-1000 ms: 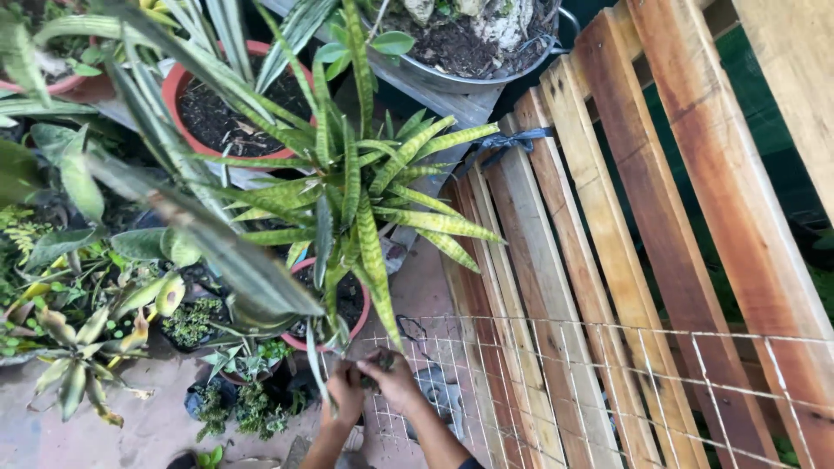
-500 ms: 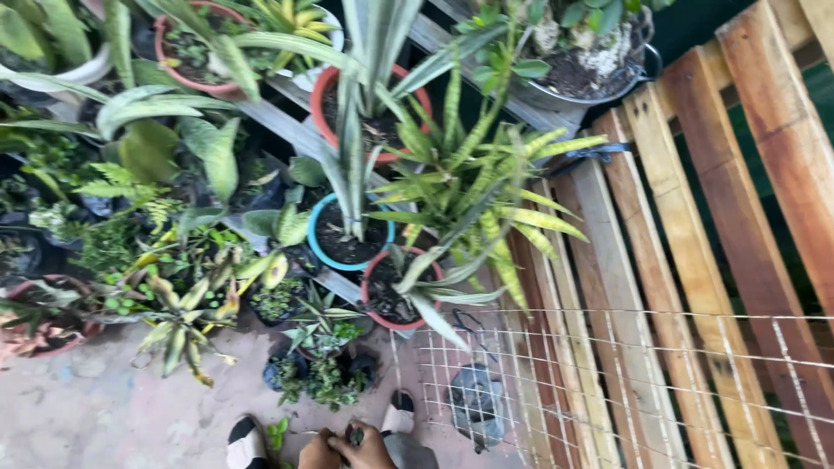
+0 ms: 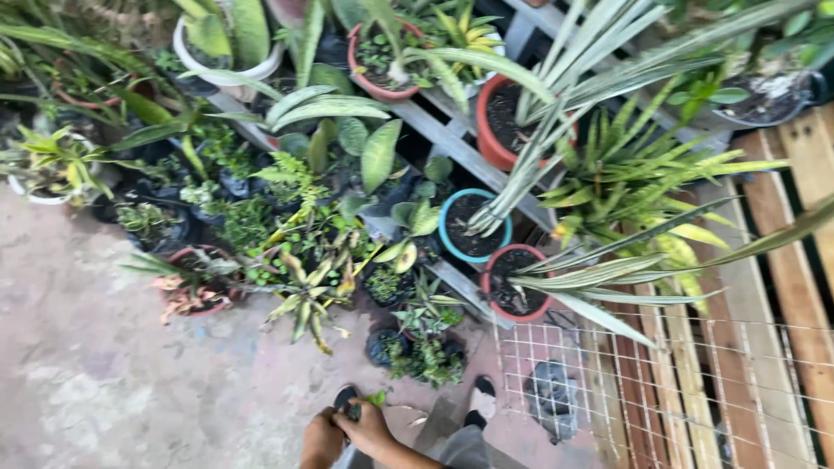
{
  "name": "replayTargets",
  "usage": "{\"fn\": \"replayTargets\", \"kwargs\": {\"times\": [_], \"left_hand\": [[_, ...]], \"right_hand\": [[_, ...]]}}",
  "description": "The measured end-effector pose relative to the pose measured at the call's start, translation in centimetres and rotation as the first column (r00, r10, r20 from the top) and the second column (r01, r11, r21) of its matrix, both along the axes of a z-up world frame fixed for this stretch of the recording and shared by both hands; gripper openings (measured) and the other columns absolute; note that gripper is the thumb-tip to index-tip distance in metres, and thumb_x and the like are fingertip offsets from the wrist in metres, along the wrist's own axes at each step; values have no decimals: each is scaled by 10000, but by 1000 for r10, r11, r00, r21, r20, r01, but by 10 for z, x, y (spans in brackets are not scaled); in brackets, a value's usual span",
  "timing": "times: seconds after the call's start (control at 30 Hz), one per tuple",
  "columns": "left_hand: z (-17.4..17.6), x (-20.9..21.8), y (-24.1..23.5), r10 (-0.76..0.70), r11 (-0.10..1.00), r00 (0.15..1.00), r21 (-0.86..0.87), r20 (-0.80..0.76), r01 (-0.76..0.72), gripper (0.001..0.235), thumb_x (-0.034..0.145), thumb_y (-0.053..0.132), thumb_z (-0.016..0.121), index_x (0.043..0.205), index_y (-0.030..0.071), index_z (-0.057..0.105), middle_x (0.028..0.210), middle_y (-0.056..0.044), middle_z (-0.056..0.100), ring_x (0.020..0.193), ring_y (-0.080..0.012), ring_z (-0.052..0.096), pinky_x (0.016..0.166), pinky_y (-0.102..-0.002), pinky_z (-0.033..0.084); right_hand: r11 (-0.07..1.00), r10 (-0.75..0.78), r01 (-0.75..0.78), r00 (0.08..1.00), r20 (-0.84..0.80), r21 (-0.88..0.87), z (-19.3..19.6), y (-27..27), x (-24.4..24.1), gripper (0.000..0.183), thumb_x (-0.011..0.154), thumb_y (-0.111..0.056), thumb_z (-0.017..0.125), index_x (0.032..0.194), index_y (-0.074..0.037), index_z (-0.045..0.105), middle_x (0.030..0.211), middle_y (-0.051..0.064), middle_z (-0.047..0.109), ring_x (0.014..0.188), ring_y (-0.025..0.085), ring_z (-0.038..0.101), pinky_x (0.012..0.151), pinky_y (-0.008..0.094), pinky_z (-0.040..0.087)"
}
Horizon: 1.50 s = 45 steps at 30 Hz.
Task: Repotting small snake plants and other succulents into containers in a nursery setting.
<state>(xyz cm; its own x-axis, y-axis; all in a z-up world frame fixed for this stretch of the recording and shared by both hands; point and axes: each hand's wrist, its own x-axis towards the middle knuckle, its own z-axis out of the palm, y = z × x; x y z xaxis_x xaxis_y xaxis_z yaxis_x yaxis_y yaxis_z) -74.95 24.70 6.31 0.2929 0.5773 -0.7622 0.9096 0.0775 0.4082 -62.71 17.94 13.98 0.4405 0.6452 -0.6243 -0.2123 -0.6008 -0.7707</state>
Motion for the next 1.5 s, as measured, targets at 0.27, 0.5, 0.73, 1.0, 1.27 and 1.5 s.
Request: {"fn": "replayTargets", "kwargs": {"times": [0.27, 0.5, 0.73, 1.0, 1.27, 1.5], "left_hand": [[-11, -155, 106, 82, 993, 996, 88, -33, -79, 293, 823, 268, 707, 1083, 175, 806, 996, -171, 797, 1021, -351, 761, 921, -428, 583], [-17, -182, 150, 165, 974, 983, 169, -79, -150, 287, 753, 299, 797, 1006, 168, 833, 933, -139, 815, 955, -302, 797, 911, -392, 598], [26, -98, 187, 178, 958, 984, 234, -29, -166, 271, 728, 309, 826, 938, 139, 837, 867, -129, 812, 871, -290, 810, 861, -382, 606], [198, 172, 263, -49, 946, 907, 312, 419, -93, 351, 813, 301, 801, 709, -5, 663, 737, -211, 679, 687, -398, 675, 690, -458, 548], [251, 374, 356, -254, 885, 686, 450, 682, -120, 207, 814, 167, 786, 938, 13, 723, 938, -182, 689, 846, -359, 695, 785, -440, 551], [199, 532, 433, -381, 842, 583, 530, 718, -101, 204, 822, 17, 682, 1019, 6, 734, 1063, -213, 705, 989, -425, 677, 893, -473, 544]], "right_hand": [[948, 318, -314, 942, 106, -46, -5, 106, -125, 493, 871, -404, 783, 1136, -7, 660, 1165, 244, 592, 1125, 385, 574, 969, 447, 480], [877, 481, -481, 876, 21, -5, -35, 132, -165, 719, 904, -293, 904, 1411, 23, 503, 1499, 316, 326, 1395, 482, 329, 1108, 502, 319], [993, -112, 99, 943, 314, 57, 0, 195, -59, 21, 834, -36, 753, 819, -48, 744, 837, 120, 743, 764, 207, 701, 704, 335, 564], [728, -669, 644, 742, 38, 232, 37, 229, 185, 71, 965, -54, 679, 937, -78, 739, 784, 4, 692, 582, 89, 604, 522, 256, 486], [688, -695, 613, 710, 113, 388, 76, 285, 384, 89, 969, -79, 681, 1037, -49, 730, 850, 10, 702, 668, 83, 637, 583, 251, 545], [810, -587, 486, 674, 449, 330, 81, 368, 500, 312, 934, -112, 705, 1241, -60, 684, 874, 55, 722, 704, 136, 647, 648, 297, 553]]}}
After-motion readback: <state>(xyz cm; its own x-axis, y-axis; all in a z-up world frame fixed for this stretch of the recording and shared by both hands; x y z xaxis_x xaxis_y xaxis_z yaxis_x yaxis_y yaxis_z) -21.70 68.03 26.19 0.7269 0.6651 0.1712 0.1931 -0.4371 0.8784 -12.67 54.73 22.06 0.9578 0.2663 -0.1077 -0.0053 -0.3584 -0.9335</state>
